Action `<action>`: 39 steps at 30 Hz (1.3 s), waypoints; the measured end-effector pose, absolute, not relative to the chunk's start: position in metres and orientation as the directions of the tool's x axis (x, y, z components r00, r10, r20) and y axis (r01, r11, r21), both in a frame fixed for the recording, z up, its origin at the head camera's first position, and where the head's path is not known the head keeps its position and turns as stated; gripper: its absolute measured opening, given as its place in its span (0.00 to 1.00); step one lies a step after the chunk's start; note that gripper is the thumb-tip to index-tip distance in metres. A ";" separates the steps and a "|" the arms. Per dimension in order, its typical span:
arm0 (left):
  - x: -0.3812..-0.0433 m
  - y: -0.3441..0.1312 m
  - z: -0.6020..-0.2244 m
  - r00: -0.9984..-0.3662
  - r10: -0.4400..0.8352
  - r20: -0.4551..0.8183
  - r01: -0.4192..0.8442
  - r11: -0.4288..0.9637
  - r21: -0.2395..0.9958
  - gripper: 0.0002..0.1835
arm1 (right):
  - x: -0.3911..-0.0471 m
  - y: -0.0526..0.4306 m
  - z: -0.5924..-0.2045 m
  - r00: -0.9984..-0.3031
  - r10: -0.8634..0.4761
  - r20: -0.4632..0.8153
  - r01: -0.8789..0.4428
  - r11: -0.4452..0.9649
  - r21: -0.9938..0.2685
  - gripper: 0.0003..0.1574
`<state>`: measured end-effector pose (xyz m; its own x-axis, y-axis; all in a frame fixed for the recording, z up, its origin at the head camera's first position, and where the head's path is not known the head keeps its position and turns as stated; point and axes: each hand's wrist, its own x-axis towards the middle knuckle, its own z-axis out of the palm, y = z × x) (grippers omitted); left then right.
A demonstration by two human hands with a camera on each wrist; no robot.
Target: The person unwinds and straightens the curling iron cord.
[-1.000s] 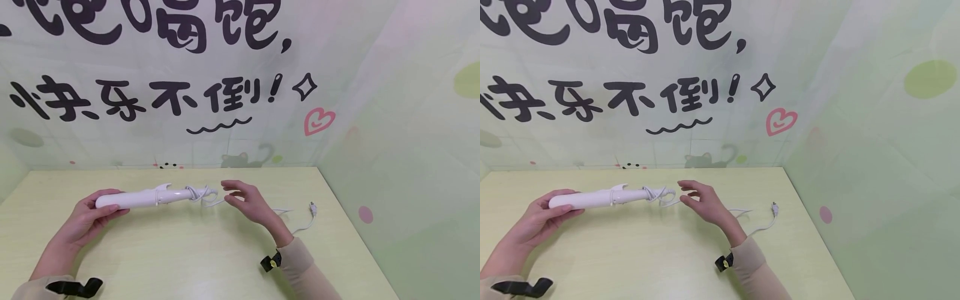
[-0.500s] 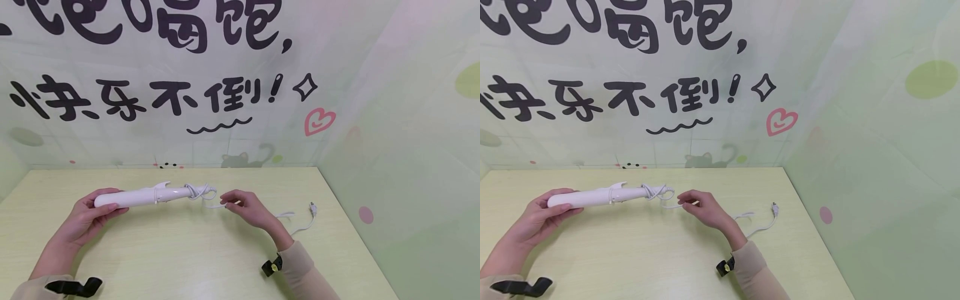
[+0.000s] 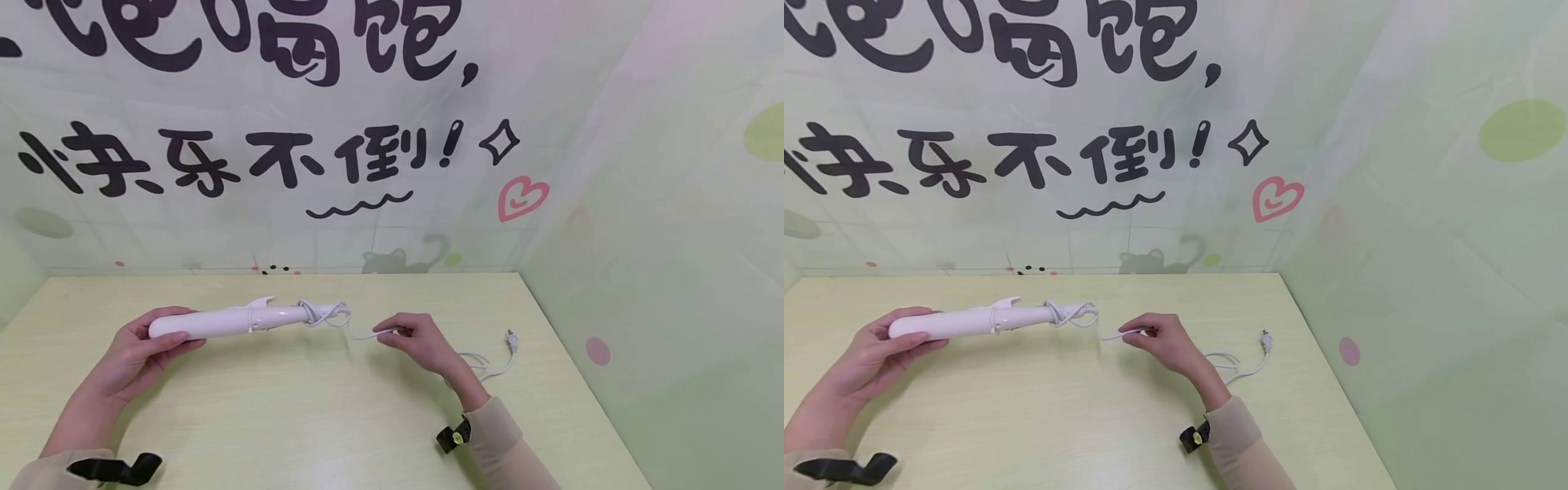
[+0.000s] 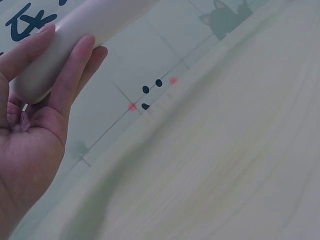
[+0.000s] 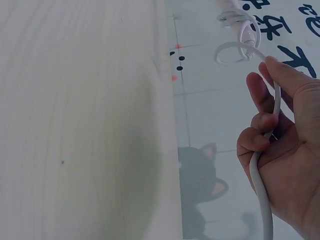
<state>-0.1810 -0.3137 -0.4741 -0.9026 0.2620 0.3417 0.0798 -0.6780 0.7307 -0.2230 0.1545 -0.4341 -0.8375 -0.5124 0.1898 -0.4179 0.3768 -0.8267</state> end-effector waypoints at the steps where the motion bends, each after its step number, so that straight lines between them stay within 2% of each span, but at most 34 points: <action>1: -0.181 -0.314 -0.474 -0.903 0.260 0.342 0.082 -0.677 0.731 0.28 | -0.224 0.157 -0.434 -0.843 -0.501 0.196 -0.414 0.371 -0.831 0.10; 10: -0.180 -0.318 -0.474 -0.894 0.256 0.369 0.089 -0.705 0.704 0.28 | -0.228 0.172 -0.432 -0.893 -0.392 0.221 -0.353 0.309 -0.883 0.09; 16: -0.180 -0.321 -0.474 -0.896 0.247 0.370 0.096 -0.706 0.701 0.28 | -0.231 0.178 -0.433 -0.922 -0.303 0.241 -0.339 0.328 -0.882 0.08; 21: -0.178 -0.324 -0.474 -0.901 0.234 0.364 0.100 -0.707 0.701 0.29 | -0.226 0.180 -0.422 -0.932 -0.273 0.240 -0.328 0.347 -0.879 0.09; 25: -0.176 -0.326 -0.474 -0.902 0.224 0.369 0.109 -0.710 0.696 0.29 | -0.228 0.187 -0.428 -0.942 -0.241 0.235 -0.309 0.347 -0.885 0.09; 39: -0.178 -0.321 -0.474 -0.890 0.253 0.380 0.101 -0.701 0.706 0.29 | -0.232 0.196 -0.444 -0.928 -0.291 0.233 -0.323 0.312 -0.893 0.09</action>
